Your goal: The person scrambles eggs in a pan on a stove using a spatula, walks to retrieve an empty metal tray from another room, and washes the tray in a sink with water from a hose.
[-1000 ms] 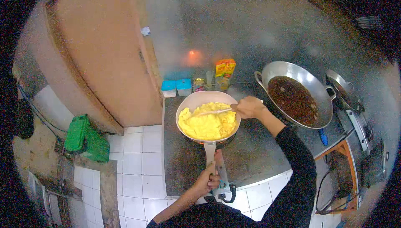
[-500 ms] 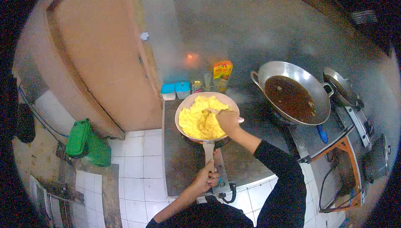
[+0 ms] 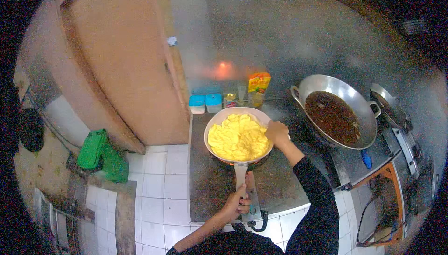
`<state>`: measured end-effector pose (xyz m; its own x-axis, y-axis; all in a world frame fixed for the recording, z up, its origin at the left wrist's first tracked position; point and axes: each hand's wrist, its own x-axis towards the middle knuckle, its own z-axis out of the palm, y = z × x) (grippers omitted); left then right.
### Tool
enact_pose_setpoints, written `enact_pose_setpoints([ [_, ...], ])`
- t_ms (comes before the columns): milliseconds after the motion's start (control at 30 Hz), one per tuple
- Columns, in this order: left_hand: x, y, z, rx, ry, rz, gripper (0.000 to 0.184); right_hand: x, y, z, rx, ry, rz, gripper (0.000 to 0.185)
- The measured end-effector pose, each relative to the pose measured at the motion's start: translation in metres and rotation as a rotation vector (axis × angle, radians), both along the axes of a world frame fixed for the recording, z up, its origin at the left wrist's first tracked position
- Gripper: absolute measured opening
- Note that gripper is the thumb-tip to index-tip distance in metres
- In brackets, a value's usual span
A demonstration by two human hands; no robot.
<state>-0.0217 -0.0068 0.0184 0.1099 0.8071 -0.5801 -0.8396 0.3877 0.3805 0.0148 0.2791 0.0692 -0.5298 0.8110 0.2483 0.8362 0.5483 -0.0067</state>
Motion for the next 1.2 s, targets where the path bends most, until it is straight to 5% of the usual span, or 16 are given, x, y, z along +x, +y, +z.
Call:
enact_pose_setpoints([
  [33,0.001,0.000,0.002,-0.005,-0.005,0.020,0.045,-0.006,0.017,-0.006,-0.005,-0.005,0.020,0.020],
  [100,0.002,0.000,0.005,-0.028,0.058,0.025,0.045,-0.025,0.049,-0.005,-0.677,-0.075,0.080,0.023],
  [267,0.000,0.001,-0.004,-0.018,0.034,0.018,0.044,-0.013,0.034,0.018,-0.686,0.045,0.322,0.028],
  [333,0.002,0.003,-0.006,-0.041,0.049,0.021,0.044,0.004,0.028,0.016,-0.295,0.070,0.643,0.025],
  [667,0.000,0.002,-0.005,0.034,-0.049,0.030,0.042,0.086,-0.063,0.085,0.184,-0.151,0.561,0.025],
  [900,0.001,0.001,-0.006,0.058,-0.076,0.035,0.040,0.076,-0.102,0.135,0.122,-0.323,0.358,0.013],
  [1000,0.001,0.000,-0.005,0.022,-0.077,0.044,0.038,0.045,-0.112,0.093,0.252,-0.274,0.413,0.007],
  [1200,0.002,0.001,-0.007,-0.047,-0.017,0.006,0.040,-0.030,-0.099,0.017,0.240,-0.374,0.111,0.013],
])
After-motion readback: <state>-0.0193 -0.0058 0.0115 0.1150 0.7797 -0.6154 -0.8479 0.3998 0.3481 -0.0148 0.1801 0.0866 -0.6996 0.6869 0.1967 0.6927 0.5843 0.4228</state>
